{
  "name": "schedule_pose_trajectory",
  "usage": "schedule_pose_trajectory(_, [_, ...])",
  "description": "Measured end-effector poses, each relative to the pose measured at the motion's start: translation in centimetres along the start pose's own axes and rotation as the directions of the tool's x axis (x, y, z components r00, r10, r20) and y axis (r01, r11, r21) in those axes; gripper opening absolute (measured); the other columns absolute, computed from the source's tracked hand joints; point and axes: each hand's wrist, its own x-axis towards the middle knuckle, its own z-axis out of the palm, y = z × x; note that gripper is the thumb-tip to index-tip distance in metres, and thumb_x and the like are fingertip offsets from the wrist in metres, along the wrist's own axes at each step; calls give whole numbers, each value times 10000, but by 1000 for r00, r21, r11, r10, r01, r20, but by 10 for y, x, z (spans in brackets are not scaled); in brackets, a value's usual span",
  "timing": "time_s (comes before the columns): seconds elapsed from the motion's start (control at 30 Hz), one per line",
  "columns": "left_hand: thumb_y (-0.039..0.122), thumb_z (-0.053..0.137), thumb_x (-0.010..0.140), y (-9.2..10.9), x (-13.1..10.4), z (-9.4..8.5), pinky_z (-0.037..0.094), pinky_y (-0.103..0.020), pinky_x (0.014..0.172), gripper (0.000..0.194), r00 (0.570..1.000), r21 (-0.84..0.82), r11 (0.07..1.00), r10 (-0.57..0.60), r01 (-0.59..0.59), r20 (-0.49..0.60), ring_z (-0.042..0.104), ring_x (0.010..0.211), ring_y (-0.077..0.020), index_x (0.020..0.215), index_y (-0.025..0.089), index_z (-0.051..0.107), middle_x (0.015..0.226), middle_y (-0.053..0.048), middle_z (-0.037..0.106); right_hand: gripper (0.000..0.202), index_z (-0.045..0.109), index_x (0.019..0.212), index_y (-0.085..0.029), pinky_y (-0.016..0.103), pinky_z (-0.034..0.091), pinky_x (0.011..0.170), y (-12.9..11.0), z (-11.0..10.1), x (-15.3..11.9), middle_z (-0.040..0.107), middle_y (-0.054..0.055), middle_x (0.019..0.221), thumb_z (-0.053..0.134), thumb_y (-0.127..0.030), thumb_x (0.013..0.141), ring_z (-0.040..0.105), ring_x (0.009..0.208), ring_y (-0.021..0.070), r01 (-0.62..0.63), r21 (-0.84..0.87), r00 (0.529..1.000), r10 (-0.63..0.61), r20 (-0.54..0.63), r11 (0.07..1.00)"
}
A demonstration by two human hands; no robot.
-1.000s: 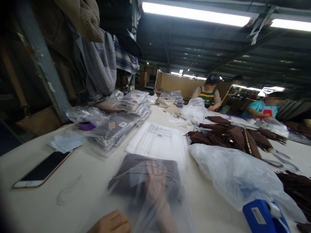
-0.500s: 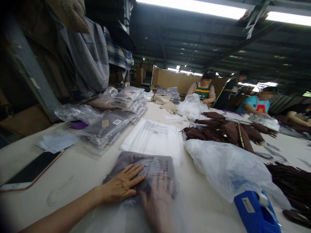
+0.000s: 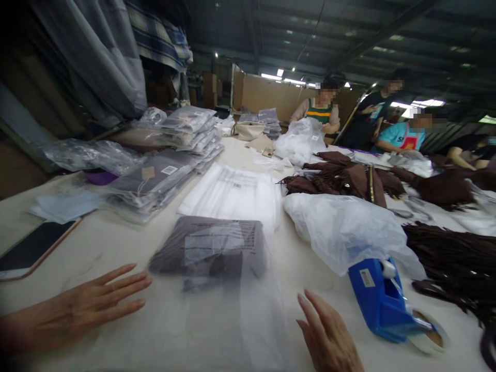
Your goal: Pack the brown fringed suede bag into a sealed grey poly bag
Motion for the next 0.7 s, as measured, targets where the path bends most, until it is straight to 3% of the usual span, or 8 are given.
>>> schedule_pose_trajectory(0.07, [23,363,772,2,9,3,212,-427,1111,679,998,-1,998,63,-63,24,359,1301,-186,1390,298,306,1410,-38,370,512,462,1315,-256,351,476,934,11,20,22,601,76,1232,486,-95,830,545,1149,198,316,-80,946,-307,102,945])
schedule_pose_trajectory(0.17, [123,389,839,2,14,22,155,-465,1126,590,996,-180,982,68,-59,49,343,1312,-213,1399,285,298,1406,-46,385,520,444,1331,-242,372,382,1038,10,42,48,550,56,1304,363,-64,849,404,1284,184,554,20,800,-539,264,832])
schedule_pose_trajectory(0.23, [238,393,892,1,9,38,177,-450,1130,479,995,-379,921,-94,94,19,389,1288,-217,1368,286,368,1360,-43,465,444,459,1316,-240,364,401,1027,5,47,59,585,49,1262,373,-158,889,431,1265,189,522,214,768,-564,305,826])
schedule_pose_trajectory(0.3, [355,376,917,1,1,53,210,-427,1125,392,942,-565,774,-336,287,18,475,1223,-211,1287,293,487,1275,-34,560,360,512,1254,-253,317,486,930,2,46,63,654,56,1144,368,-275,925,550,1143,182,298,425,841,-446,306,855])
schedule_pose_trajectory(0.37, [457,388,899,2,-5,64,240,-414,1113,372,850,-673,604,-522,428,72,539,1152,-219,1163,305,601,1178,-19,632,322,606,1117,-272,286,540,816,1,46,64,690,70,1022,371,-380,925,630,999,189,2,535,891,-244,382,845])
schedule_pose_trajectory(0.43, [533,429,848,2,-4,70,353,-382,1047,388,748,-710,468,-652,526,124,580,1078,-236,1028,297,678,1067,-18,682,325,673,965,-282,293,549,770,1,47,61,695,71,949,411,-460,894,651,926,207,-175,522,868,-119,482,835])
schedule_pose_trajectory(0.63, [611,387,783,0,32,71,513,-235,616,486,200,-690,83,-976,720,91,633,682,-205,683,221,659,603,7,636,358,679,842,-266,241,531,687,-3,72,36,673,25,773,362,-413,923,644,754,169,-406,246,859,276,432,880])
schedule_pose_trajectory(0.7, [580,365,792,1,44,73,490,-225,586,470,144,-600,136,-989,789,-35,620,644,-189,644,217,624,593,6,626,341,674,953,-259,250,521,682,-4,84,25,678,31,766,344,-343,937,638,735,171,-275,109,932,237,276,955])
